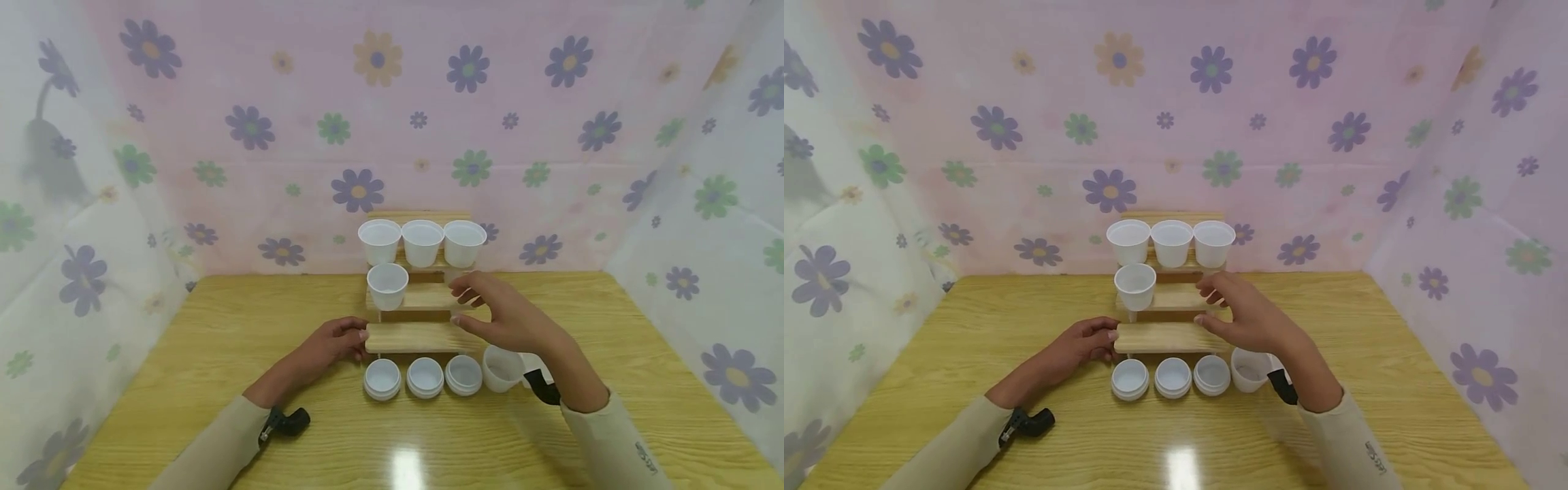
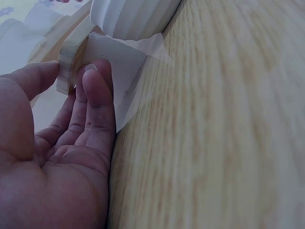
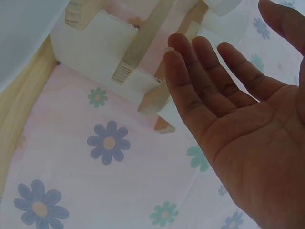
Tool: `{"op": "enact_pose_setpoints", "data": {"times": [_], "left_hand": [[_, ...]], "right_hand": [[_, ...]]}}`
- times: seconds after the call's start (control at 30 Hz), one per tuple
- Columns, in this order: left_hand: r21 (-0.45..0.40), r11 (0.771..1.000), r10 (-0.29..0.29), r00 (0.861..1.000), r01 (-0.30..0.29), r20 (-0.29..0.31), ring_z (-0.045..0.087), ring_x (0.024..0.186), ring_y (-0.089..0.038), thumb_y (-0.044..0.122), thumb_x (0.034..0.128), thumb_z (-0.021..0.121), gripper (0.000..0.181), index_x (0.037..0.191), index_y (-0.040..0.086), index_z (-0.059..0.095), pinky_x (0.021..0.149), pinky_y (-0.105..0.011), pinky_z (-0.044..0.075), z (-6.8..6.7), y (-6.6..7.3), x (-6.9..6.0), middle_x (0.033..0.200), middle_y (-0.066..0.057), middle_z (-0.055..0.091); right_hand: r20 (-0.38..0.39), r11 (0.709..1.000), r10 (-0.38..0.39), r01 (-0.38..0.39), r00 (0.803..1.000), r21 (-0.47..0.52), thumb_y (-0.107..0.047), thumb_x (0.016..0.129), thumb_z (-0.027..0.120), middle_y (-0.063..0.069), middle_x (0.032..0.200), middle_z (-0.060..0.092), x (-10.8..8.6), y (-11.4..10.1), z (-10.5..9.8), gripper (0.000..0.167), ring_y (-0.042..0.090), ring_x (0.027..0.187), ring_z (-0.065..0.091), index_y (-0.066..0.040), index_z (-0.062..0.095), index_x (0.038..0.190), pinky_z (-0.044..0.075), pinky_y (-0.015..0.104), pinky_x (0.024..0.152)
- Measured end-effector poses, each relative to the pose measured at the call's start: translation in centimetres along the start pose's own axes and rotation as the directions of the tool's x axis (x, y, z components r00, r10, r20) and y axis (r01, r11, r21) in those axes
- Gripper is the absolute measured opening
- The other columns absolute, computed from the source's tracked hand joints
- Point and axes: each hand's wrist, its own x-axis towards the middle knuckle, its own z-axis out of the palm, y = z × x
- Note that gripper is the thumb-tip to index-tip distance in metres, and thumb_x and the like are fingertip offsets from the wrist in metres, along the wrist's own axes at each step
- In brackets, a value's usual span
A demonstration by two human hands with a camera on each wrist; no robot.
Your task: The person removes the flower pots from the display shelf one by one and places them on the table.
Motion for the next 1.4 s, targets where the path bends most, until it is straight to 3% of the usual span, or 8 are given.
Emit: {"op": "enact_pose_setpoints", "data": {"times": [0.4,0.63,0.87,1.1,1.4], "left_hand": [[-0.025,1.0,-0.002,1.0,0.002,-0.014,0.068,0.101,-0.026,0.031,0.1118,0.058,0.05,0.147,-0.003,0.049,0.088,-0.036,0.061,0.2,0.0,0.8,0.115,-0.018,0.067],[-0.022,1.0,-0.017,1.0,0.017,-0.008,0.068,0.101,-0.025,0.029,0.112,0.057,0.054,0.15,-0.007,0.044,0.088,-0.035,0.06,0.4,-0.2,0.3,0.114,-0.017,0.066],[-0.036,0.999,-0.029,1.0,0.029,-0.003,0.069,0.1,-0.024,0.029,0.1115,0.058,0.054,0.149,-0.007,0.045,0.088,-0.034,0.06,0.5,-0.4,0.0,0.112,-0.016,0.068],[-0.039,0.999,-0.032,0.999,0.032,0.0,0.069,0.1,-0.024,0.029,0.1117,0.058,0.054,0.149,-0.007,0.045,0.088,-0.032,0.06,0.4,-0.6,-0.3,0.11,-0.015,0.069],[-0.029,1.0,-0.007,1.0,0.007,-0.004,0.069,0.1,-0.024,0.027,0.1124,0.057,0.048,0.146,-0.006,0.049,0.088,-0.034,0.06,0.2,-0.3,-0.1,0.111,-0.017,0.069]], "right_hand": [[-0.02,1.0,-0.023,0.023,1.0,0.004,-0.015,0.101,0.076,0.012,0.134,0.064,1.4,-0.7,-0.4,0.042,0.033,0.12,0.065,-0.004,0.058,0.137,0.058,0.049,0.098],[-0.043,1.0,0.0,0.001,0.999,0.024,-0.017,0.1,0.077,0.01,0.139,0.062,1.7,-1.4,0.7,0.045,0.032,0.121,0.065,-0.005,0.057,0.139,0.058,0.049,0.1],[-0.064,1.0,0.015,-0.013,0.998,0.026,-0.02,0.1,0.078,0.008,0.134,0.062,2.4,-2.2,1.5,0.047,0.03,0.118,0.066,-0.006,0.058,0.14,0.058,0.048,0.099],[-0.074,0.998,0.018,-0.014,0.997,0.057,-0.018,0.098,0.08,0.017,0.133,0.059,2.8,-2.6,2.3,0.05,0.033,0.118,0.067,-0.001,0.056,0.139,0.058,0.049,0.099],[-0.091,0.999,-0.01,0.013,0.996,0.033,-0.017,0.098,0.079,0.018,0.131,0.058,3.7,-2.7,2.5,0.054,0.034,0.116,0.068,0.002,0.055,0.141,0.059,0.048,0.098]]}}
